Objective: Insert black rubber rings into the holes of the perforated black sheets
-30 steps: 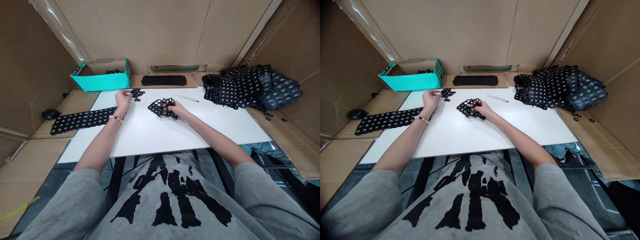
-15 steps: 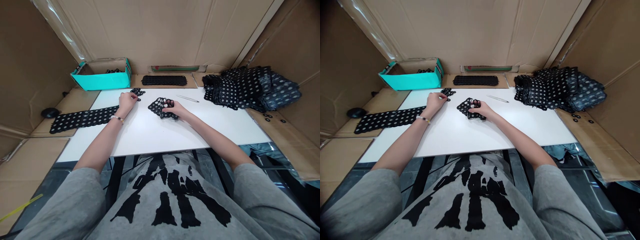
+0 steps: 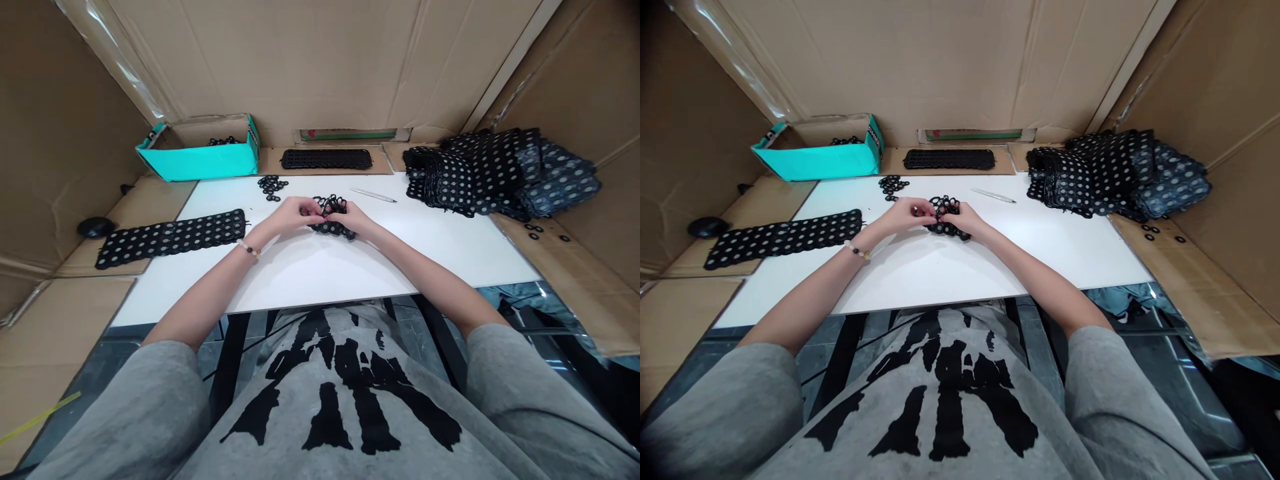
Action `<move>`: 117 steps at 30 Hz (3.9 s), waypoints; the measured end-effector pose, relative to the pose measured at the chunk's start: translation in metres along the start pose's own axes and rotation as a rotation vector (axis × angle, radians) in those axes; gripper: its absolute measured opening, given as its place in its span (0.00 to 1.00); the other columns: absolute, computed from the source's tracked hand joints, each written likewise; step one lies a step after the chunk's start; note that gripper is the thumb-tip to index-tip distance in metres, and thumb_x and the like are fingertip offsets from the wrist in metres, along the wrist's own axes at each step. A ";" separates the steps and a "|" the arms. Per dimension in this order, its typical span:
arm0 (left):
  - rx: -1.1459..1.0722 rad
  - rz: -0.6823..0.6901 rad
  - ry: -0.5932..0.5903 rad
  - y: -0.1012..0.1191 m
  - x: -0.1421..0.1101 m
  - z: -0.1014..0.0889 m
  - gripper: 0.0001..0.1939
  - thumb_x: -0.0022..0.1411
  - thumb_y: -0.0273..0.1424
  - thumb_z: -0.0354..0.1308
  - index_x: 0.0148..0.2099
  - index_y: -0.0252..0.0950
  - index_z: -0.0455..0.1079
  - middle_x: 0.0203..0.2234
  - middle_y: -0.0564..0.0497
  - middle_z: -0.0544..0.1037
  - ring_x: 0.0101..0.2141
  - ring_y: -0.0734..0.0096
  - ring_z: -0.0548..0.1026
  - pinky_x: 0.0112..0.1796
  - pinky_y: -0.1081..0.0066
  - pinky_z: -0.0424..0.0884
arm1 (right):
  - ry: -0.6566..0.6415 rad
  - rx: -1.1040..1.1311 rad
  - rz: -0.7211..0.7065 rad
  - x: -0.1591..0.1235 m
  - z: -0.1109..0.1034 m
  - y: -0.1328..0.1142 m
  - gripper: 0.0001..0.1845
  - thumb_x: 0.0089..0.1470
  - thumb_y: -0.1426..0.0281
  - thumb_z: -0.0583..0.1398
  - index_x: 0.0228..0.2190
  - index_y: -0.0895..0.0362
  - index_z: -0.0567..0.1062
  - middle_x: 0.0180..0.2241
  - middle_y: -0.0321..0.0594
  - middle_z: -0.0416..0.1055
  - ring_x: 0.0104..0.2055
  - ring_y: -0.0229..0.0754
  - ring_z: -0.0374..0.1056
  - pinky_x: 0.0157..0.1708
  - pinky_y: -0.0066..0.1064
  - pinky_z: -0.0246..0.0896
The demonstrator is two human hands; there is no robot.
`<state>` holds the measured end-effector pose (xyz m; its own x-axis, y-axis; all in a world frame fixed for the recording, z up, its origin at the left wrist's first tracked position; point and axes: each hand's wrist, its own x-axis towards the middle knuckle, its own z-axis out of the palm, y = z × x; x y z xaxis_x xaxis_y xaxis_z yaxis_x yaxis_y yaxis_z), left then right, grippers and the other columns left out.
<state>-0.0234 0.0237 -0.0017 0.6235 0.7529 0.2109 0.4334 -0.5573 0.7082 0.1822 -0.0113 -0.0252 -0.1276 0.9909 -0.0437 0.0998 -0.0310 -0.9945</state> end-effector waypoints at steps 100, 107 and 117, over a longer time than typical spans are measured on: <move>0.221 0.049 0.086 0.010 -0.004 0.020 0.14 0.56 0.39 0.69 0.35 0.38 0.69 0.32 0.50 0.76 0.36 0.61 0.72 0.38 0.65 0.64 | -0.067 0.136 0.003 -0.005 -0.007 -0.002 0.21 0.31 0.63 0.71 0.22 0.54 0.65 0.22 0.30 0.65 0.31 0.38 0.63 0.32 0.30 0.61; 0.203 0.050 0.055 0.006 -0.005 0.021 0.12 0.61 0.40 0.65 0.42 0.37 0.74 0.37 0.48 0.81 0.41 0.59 0.75 0.44 0.63 0.68 | -0.017 0.142 0.010 0.001 -0.008 0.005 0.17 0.30 0.67 0.69 0.21 0.54 0.66 0.22 0.30 0.64 0.30 0.37 0.60 0.32 0.31 0.58; 0.282 0.050 0.042 0.010 -0.007 0.020 0.15 0.64 0.40 0.62 0.47 0.36 0.77 0.42 0.45 0.82 0.46 0.55 0.76 0.49 0.60 0.69 | 0.026 0.126 0.011 0.002 -0.007 0.007 0.14 0.32 0.68 0.68 0.22 0.55 0.68 0.22 0.29 0.66 0.31 0.38 0.63 0.35 0.32 0.58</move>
<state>-0.0102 0.0056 -0.0096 0.6238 0.7324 0.2728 0.5702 -0.6652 0.4821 0.1895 -0.0086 -0.0313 -0.1012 0.9934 -0.0536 -0.0236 -0.0562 -0.9981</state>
